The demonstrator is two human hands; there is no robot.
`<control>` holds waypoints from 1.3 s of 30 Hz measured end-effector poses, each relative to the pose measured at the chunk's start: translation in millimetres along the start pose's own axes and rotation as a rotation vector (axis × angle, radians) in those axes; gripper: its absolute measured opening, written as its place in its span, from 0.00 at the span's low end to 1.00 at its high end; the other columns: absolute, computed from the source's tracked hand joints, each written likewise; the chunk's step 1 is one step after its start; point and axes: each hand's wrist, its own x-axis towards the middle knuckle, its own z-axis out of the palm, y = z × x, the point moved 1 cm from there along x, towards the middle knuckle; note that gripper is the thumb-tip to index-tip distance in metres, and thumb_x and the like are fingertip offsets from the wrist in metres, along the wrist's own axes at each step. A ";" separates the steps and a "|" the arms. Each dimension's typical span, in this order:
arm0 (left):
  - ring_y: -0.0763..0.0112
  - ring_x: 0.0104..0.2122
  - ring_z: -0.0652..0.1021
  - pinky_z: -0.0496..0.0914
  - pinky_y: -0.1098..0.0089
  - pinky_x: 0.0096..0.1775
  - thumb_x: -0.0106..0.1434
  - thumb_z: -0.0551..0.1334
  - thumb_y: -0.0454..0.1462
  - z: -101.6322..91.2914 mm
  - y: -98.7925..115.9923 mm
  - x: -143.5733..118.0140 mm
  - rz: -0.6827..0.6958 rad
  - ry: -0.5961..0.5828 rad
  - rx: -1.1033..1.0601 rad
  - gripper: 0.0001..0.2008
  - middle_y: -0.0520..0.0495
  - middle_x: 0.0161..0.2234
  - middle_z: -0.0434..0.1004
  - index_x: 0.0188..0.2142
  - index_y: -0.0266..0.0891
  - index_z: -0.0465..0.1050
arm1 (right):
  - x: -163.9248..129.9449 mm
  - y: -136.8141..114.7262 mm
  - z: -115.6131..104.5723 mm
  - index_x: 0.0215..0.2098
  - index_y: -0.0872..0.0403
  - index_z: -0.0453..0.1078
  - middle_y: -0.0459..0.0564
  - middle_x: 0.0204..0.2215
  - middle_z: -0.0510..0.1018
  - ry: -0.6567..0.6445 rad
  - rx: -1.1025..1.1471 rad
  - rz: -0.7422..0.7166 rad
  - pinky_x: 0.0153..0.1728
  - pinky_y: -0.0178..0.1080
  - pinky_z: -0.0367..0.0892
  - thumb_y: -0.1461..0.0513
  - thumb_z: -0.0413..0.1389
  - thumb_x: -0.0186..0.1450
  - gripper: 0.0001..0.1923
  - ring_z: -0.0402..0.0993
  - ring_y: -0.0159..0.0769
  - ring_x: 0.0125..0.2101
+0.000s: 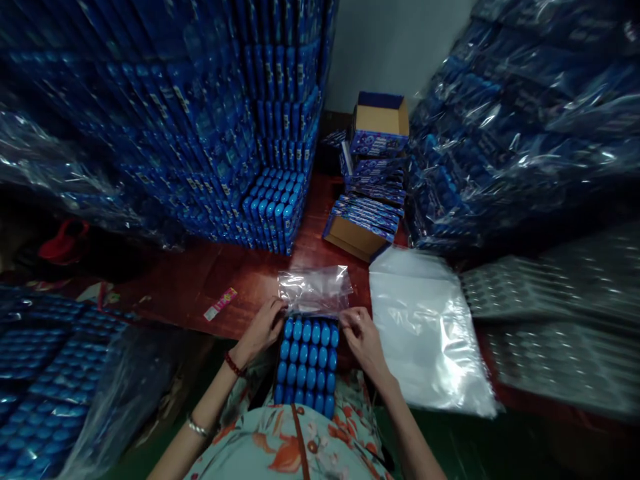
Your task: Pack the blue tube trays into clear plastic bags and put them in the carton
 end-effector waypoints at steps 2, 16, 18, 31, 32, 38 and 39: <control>0.69 0.38 0.73 0.68 0.68 0.43 0.64 0.48 0.33 -5.9 2.3 -4.6 -0.011 -0.025 -0.009 0.10 0.44 0.37 0.72 0.39 0.37 0.66 | -3.1 -2.2 -2.0 0.35 0.53 0.72 0.51 0.33 0.71 -0.014 0.023 -0.028 0.37 0.38 0.68 0.60 0.48 0.64 0.11 0.70 0.35 0.35; 0.73 0.29 0.75 0.69 0.73 0.35 0.67 0.48 0.38 9.3 15.8 -49.2 -0.117 0.188 0.108 0.11 0.48 0.30 0.74 0.36 0.39 0.68 | -57.3 -22.8 0.6 0.45 0.55 0.65 0.56 0.42 0.71 0.147 -0.206 -0.122 0.42 0.43 0.69 0.62 0.50 0.64 0.11 0.70 0.39 0.42; 0.72 0.30 0.75 0.70 0.72 0.36 0.67 0.47 0.38 6.8 17.0 -45.3 -0.041 0.148 0.207 0.13 0.46 0.31 0.74 0.36 0.38 0.69 | -45.3 -25.3 1.7 0.46 0.55 0.64 0.56 0.41 0.71 0.131 -0.197 -0.143 0.42 0.43 0.69 0.62 0.49 0.65 0.11 0.69 0.39 0.42; 0.62 0.43 0.73 0.69 0.65 0.44 0.65 0.54 0.40 7.3 -6.4 -138.7 0.322 -0.325 0.430 0.10 0.43 0.42 0.75 0.43 0.42 0.69 | -133.6 6.8 -3.0 0.38 0.52 0.68 0.52 0.34 0.74 -0.482 -0.410 -0.454 0.36 0.40 0.67 0.67 0.49 0.62 0.09 0.69 0.40 0.37; 0.61 0.44 0.73 0.69 0.64 0.45 0.63 0.56 0.43 9.0 -9.4 -142.8 0.301 -0.350 0.411 0.12 0.42 0.44 0.74 0.43 0.42 0.69 | -136.3 7.0 -1.2 0.36 0.51 0.68 0.51 0.34 0.74 -0.509 -0.410 -0.424 0.36 0.41 0.68 0.66 0.50 0.62 0.07 0.70 0.40 0.37; 0.69 0.40 0.74 0.69 0.69 0.45 0.65 0.50 0.32 19.8 -20.0 -132.7 0.217 -0.359 0.325 0.10 0.46 0.39 0.74 0.37 0.42 0.69 | -125.1 0.9 6.2 0.41 0.53 0.65 0.54 0.45 0.71 -0.498 -0.281 -0.240 0.43 0.40 0.69 0.68 0.47 0.63 0.10 0.70 0.37 0.44; 0.70 0.38 0.74 0.70 0.70 0.43 0.65 0.49 0.31 21.5 -19.8 -128.9 0.233 -0.344 0.309 0.11 0.47 0.38 0.74 0.36 0.42 0.68 | -123.5 1.1 8.0 0.41 0.53 0.64 0.54 0.45 0.71 -0.514 -0.269 -0.241 0.42 0.39 0.69 0.69 0.46 0.63 0.10 0.71 0.37 0.43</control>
